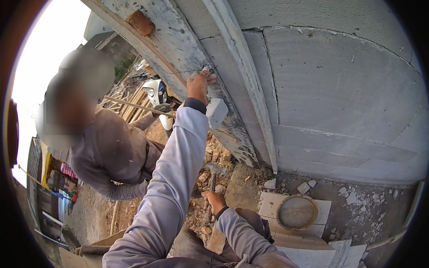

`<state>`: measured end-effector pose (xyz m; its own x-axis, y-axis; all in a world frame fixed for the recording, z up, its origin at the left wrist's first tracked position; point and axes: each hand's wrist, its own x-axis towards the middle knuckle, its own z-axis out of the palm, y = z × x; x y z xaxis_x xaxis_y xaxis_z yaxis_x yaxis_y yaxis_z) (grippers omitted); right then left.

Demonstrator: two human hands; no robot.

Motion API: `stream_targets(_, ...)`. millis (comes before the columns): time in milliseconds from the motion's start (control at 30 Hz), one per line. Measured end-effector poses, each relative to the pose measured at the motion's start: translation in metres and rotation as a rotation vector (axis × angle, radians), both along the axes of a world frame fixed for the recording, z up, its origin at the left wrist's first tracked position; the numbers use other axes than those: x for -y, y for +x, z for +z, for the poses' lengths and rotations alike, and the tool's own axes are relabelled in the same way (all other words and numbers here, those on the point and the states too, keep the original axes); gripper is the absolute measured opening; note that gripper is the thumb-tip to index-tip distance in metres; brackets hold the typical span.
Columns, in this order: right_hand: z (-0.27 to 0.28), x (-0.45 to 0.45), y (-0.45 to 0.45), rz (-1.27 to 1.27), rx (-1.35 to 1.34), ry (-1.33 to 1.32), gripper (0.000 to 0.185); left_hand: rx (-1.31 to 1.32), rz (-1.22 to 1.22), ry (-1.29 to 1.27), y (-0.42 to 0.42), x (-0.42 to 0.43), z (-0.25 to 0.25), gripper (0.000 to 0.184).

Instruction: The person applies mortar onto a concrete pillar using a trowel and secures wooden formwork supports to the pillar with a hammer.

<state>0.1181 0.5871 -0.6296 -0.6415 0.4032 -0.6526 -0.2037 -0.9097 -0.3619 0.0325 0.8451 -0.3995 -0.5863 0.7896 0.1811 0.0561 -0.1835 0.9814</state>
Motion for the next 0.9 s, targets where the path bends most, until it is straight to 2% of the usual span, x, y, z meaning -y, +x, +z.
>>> stream_targets(167,0.003,-0.002,0.001,0.004,0.026,-0.009,0.013,-0.004,0.006,0.039,-0.001,-0.005,-0.007,0.028)
stream_targets(367,0.002,0.004,-0.002,-0.011,0.006,0.051,0.012,-0.16,0.003,-0.086,-0.015,-0.003,-0.003,0.038)
stream_targets(467,-0.001,0.006,-0.004,-0.012,-0.006,0.047,0.012,-0.203,0.023,-0.236,-0.033,0.013,-0.014,0.046)
stream_targets(500,-0.004,0.006,-0.007,-0.019,-0.011,0.046,0.013,-0.219,-0.003,-0.152,-0.033,0.025,-0.012,0.049)
stream_targets(600,-0.002,0.012,-0.011,-0.01,-0.015,0.029,0.011,-0.336,0.123,-0.096,-0.068,0.032,-0.018,0.046)
stream_targets(667,-0.001,0.014,-0.013,0.037,0.004,0.031,0.011,-0.419,0.367,-0.018,-0.057,0.059,0.019,0.038)
stream_targets(733,0.008,0.015,-0.011,0.057,0.008,0.056,0.011,-0.562,0.524,0.131,-0.087,0.055,0.04,0.041)
stream_targets(833,0.01,0.015,-0.01,0.09,0.027,0.073,0.012,-0.755,0.644,0.203,-0.112,0.047,0.099,0.061)
stream_targets(900,0.01,0.01,-0.007,0.087,0.034,0.073,0.012,-0.89,0.759,0.181,-0.094,0.054,0.152,0.071)
